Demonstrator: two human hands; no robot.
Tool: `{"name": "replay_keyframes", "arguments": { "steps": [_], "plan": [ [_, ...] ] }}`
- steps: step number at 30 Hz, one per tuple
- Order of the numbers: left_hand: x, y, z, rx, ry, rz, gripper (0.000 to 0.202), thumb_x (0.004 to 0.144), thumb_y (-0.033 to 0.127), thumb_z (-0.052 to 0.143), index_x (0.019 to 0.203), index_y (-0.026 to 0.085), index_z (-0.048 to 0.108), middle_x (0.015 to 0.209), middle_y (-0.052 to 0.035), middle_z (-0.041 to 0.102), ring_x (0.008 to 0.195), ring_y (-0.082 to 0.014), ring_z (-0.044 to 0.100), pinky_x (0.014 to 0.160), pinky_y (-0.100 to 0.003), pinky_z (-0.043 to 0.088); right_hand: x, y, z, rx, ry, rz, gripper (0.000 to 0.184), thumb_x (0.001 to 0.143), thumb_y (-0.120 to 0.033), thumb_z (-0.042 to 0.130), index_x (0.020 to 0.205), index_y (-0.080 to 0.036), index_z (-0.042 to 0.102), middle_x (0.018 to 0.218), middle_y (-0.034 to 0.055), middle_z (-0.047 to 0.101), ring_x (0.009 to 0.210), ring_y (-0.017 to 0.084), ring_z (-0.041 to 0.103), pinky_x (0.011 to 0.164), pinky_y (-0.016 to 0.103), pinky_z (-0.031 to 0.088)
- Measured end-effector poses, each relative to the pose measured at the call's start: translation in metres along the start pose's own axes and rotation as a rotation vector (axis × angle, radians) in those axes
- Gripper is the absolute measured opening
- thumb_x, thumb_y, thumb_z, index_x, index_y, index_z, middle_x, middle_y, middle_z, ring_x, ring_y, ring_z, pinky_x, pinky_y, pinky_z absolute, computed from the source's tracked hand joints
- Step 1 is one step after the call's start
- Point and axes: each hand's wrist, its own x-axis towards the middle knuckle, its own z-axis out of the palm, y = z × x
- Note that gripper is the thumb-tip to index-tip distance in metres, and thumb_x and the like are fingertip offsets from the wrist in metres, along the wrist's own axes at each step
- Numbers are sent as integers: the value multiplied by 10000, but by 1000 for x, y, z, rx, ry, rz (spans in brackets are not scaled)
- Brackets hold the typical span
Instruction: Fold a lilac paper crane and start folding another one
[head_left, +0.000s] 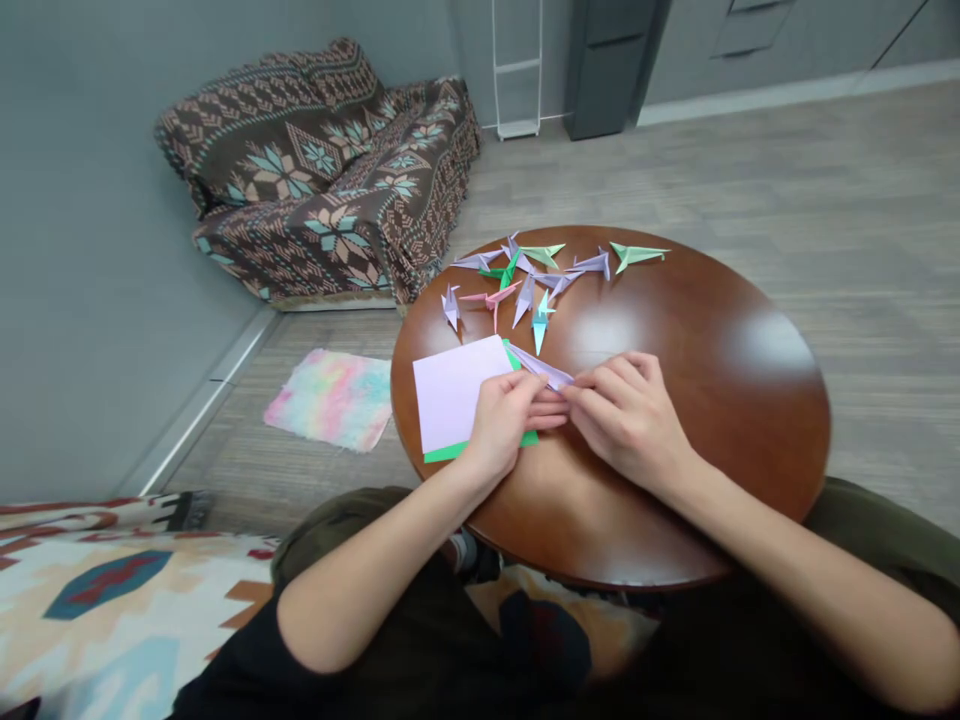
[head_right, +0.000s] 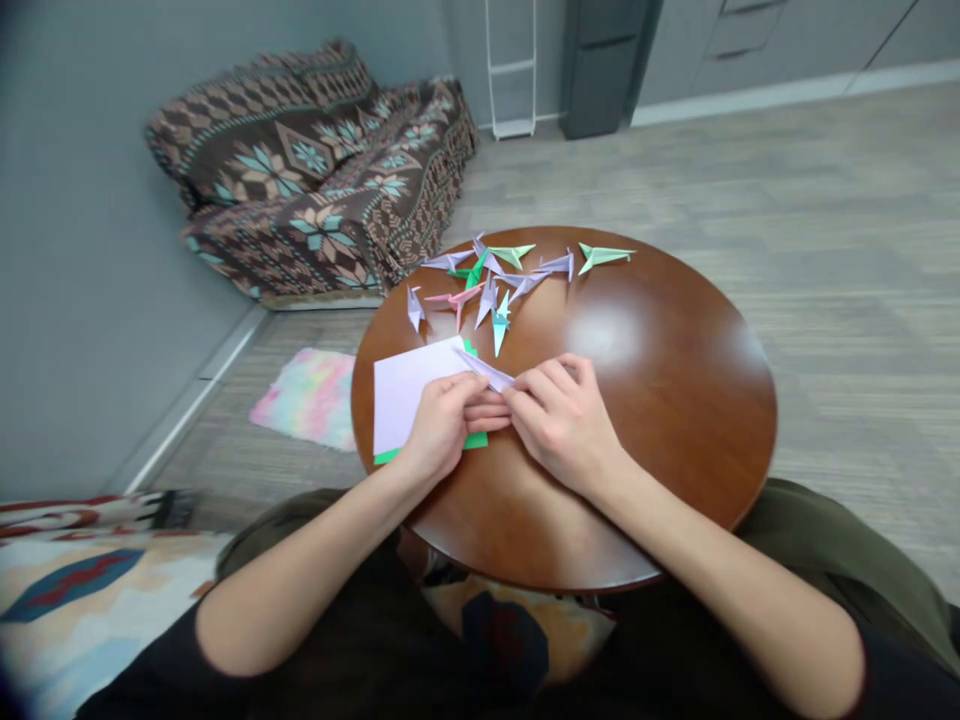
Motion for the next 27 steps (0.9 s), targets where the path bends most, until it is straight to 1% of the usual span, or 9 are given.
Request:
{"name": "replay_keyframes", "arguments": {
  "steps": [6, 10, 12, 15, 19, 21, 23, 25, 27],
  "plan": [
    [3, -1, -8, 59, -41, 42, 319, 762, 370, 875, 739, 144, 651, 727, -45, 764, 642, -125, 736, 658, -213, 613, -1, 1, -2, 203, -76, 78, 170, 977, -128, 576, 977, -238, 706, 929, 58, 754, 853, 223, 642, 869, 441, 444],
    [6, 1, -11, 188, -122, 131, 303, 819, 384, 821, 747, 149, 645, 694, -36, 739, 621, -119, 706, 650, -220, 597, -2, 1, -1, 426, 56, 356, 38, 940, -198, 656, 938, -236, 659, 844, 46, 717, 786, 212, 670, 747, 366, 507],
    [6, 2, -11, 246, -171, 192, 276, 836, 369, 803, 763, 153, 648, 716, -33, 732, 650, -128, 703, 679, -236, 600, -2, 0, -1, 480, 46, 442, 55, 913, -223, 700, 914, -234, 646, 819, 36, 712, 753, 207, 677, 720, 350, 519],
    [6, 2, -10, 323, -211, 286, 191, 868, 325, 756, 828, 154, 680, 812, -48, 753, 757, -154, 717, 766, -257, 592, -1, -2, -2, 523, 11, 474, 74, 920, -222, 704, 872, -229, 648, 790, 32, 713, 711, 197, 670, 694, 340, 515],
    [7, 1, -7, 298, -219, 352, 137, 865, 276, 734, 902, 160, 671, 919, -64, 773, 893, -174, 741, 882, -270, 569, 1, -4, -4, 560, 53, 491, 93, 946, -209, 679, 856, -235, 670, 826, 50, 717, 750, 209, 676, 718, 359, 529],
    [5, 0, -6, 219, -190, 362, 248, 825, 281, 781, 978, 186, 611, 937, -51, 770, 924, -176, 751, 896, -273, 567, 2, -4, -4, 606, 87, 501, 99, 942, -212, 691, 846, -237, 687, 920, 72, 729, 857, 228, 698, 807, 388, 550],
    [2, 1, -5, 155, -161, 360, 457, 780, 292, 837, 1116, 231, 532, 922, -16, 759, 907, -175, 763, 873, -273, 574, 2, -4, -5, 705, 87, 544, 96, 934, -237, 715, 839, -234, 701, 1016, 87, 734, 955, 244, 708, 877, 406, 558],
    [-1, 3, -6, 132, -160, 349, 663, 759, 300, 864, 1268, 290, 439, 900, 23, 737, 838, -170, 770, 817, -270, 585, 2, -4, -6, 870, 24, 647, 111, 930, -295, 737, 846, -230, 706, 1037, 83, 745, 948, 243, 720, 853, 393, 572],
    [-3, 4, -9, 147, -177, 355, 757, 755, 292, 872, 1334, 327, 387, 894, 41, 712, 757, -160, 763, 745, -256, 587, 2, -3, -8, 1021, -62, 777, 167, 914, -371, 763, 855, -223, 713, 960, 67, 759, 850, 229, 724, 767, 362, 577]
  ]
}}
